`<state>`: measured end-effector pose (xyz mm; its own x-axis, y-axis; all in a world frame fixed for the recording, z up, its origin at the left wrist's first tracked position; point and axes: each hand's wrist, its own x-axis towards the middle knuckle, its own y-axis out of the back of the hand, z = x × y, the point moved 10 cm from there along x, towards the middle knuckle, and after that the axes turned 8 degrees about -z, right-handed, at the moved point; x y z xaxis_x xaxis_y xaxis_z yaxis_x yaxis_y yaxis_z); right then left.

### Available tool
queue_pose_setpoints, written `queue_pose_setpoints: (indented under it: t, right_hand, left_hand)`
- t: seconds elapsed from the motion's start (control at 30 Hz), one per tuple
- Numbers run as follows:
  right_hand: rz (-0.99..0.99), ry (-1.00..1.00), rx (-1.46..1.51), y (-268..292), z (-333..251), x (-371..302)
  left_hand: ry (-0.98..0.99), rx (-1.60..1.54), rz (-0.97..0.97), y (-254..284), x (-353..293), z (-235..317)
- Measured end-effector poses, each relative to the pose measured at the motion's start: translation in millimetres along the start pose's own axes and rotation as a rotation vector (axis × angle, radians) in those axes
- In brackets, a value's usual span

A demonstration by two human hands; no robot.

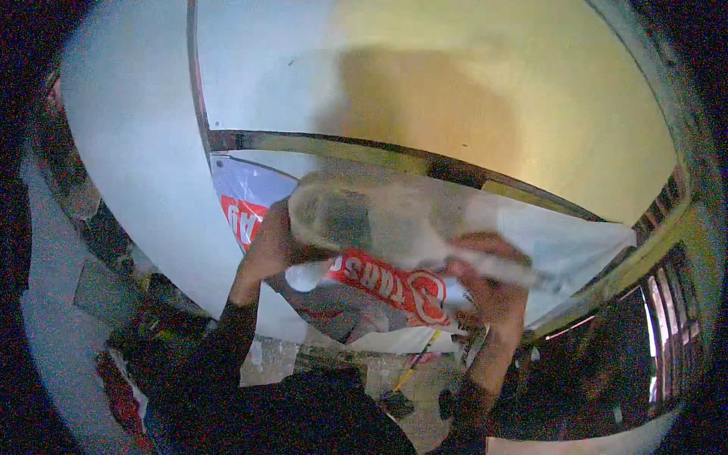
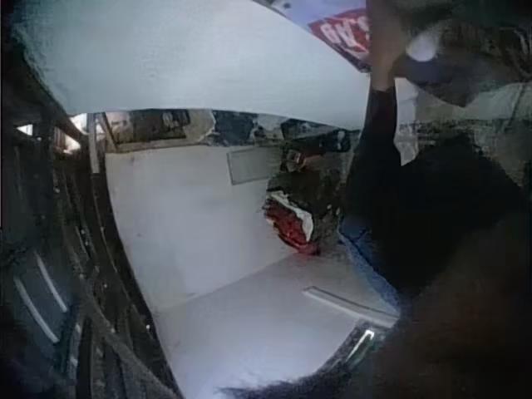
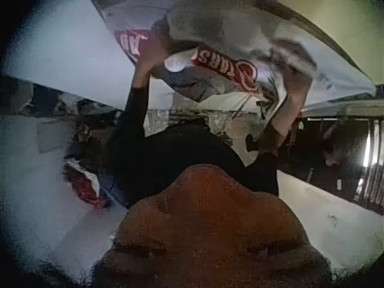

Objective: The person paints a wall panel, repeatedly dipping a paintbrush into a cup of paint and applying it across the surface.

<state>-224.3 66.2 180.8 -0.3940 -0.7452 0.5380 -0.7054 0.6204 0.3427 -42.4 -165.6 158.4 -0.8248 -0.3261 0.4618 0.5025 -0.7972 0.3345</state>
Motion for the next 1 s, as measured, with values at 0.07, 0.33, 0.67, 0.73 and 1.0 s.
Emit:
queue_pose_setpoints:
  t: [0.07, 0.33, 0.67, 0.73, 1.0]
  right_hand:
    - [-0.013, 0.086, 0.096, 3.5, -52.4, 24.6]
    - [0.026, 0.030, -0.144, -19.6, -120.4, 124.2]
    - [0.043, 0.274, -0.241, -7.0, -185.8, 205.0]
    - [-0.073, 0.252, -0.345, -17.9, -190.6, 217.0]
    - [-0.070, 0.350, -0.502, -33.6, -247.4, 244.0]
  left_hand:
    - [-0.094, 0.181, 0.033, 7.8, 19.8, 30.0]
    - [-0.129, -0.100, 0.044, 48.2, 63.9, 11.5]
    - [-0.230, -0.073, 0.076, 64.4, 83.0, -1.2]
    - [-0.294, -0.046, 0.075, 61.9, 84.4, -2.5]
    - [0.129, 0.201, -0.106, 32.0, 60.3, -34.5]
